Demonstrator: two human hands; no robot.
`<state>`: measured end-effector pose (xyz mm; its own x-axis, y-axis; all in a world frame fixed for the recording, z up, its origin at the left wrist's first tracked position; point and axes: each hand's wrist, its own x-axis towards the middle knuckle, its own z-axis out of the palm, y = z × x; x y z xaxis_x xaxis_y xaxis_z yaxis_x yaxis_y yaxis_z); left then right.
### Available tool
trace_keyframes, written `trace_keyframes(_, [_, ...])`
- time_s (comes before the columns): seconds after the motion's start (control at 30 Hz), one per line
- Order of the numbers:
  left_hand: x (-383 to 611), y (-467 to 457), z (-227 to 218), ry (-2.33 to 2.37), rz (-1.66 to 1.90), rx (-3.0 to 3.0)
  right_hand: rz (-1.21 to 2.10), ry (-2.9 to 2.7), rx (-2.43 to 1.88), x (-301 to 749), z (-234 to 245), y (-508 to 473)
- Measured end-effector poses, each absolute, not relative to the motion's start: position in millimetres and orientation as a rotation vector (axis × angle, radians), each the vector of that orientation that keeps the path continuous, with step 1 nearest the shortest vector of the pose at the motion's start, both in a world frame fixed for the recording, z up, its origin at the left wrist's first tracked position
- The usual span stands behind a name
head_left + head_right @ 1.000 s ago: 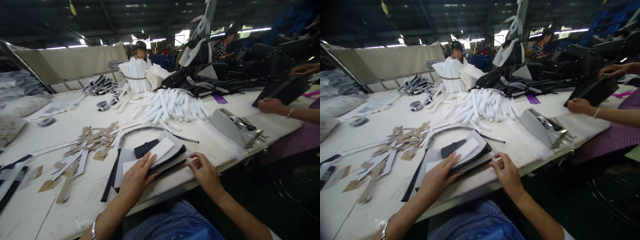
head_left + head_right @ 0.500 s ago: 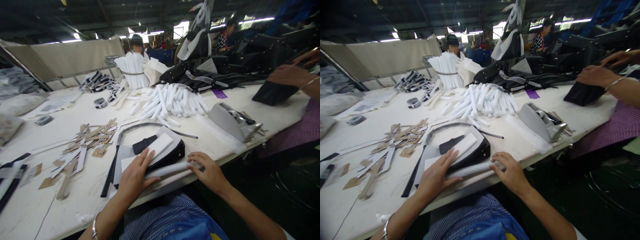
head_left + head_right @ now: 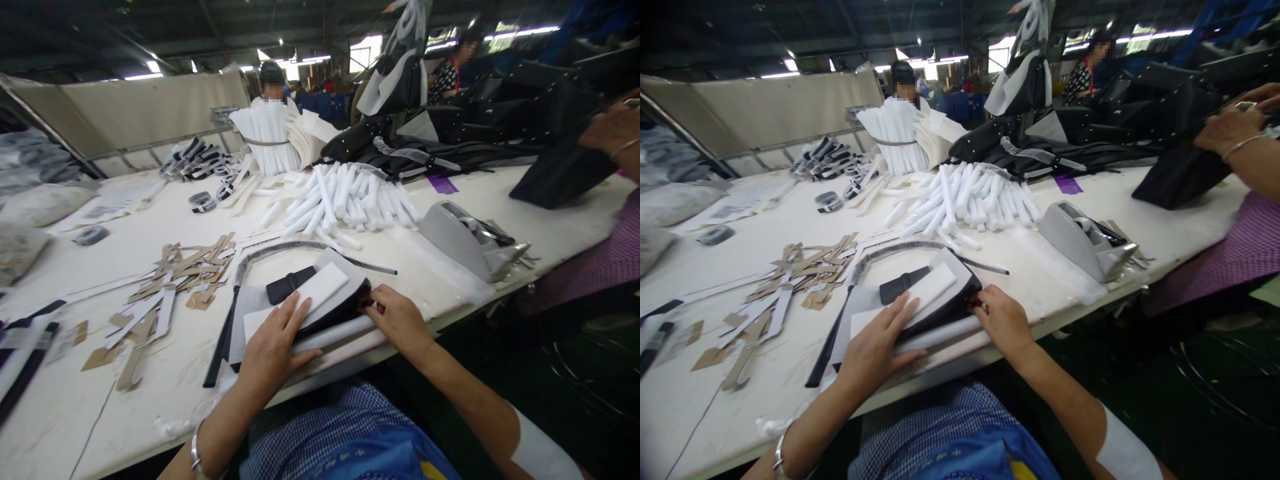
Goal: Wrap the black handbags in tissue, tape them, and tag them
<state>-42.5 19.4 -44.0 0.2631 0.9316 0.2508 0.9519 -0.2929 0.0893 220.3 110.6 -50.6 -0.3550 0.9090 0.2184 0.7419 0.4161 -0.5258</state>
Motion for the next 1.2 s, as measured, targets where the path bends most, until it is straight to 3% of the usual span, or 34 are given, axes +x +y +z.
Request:
trace_keyframes(0.4, [-41.3, 18.7, -45.1, -1.815, -0.445, -2.424, 0.594, -2.235, -1.471, 221.3, -39.4, 127.5])
trace_keyframes(0.83, [-41.2, 17.4, -43.8, -1.797, -0.362, -2.415, 0.652, -2.158, -1.237, 231.5, -47.6, 96.6])
trace_keyframes(0.93, [-40.9, 17.9, -44.2, -1.801, -0.375, -2.41, 0.813, -2.051, -1.213, 239.2, -41.1, 96.9])
trace_keyframes(1.07, [-40.9, 18.6, -44.6, -1.802, -0.393, -2.412, 1.276, -2.02, -1.181, 266.8, -31.4, 92.4])
trace_keyframes(1.2, [-42.1, 17.8, -44.8, -1.774, -0.386, -2.412, 1.562, -2.067, -1.384, 302.4, -36.6, 80.6])
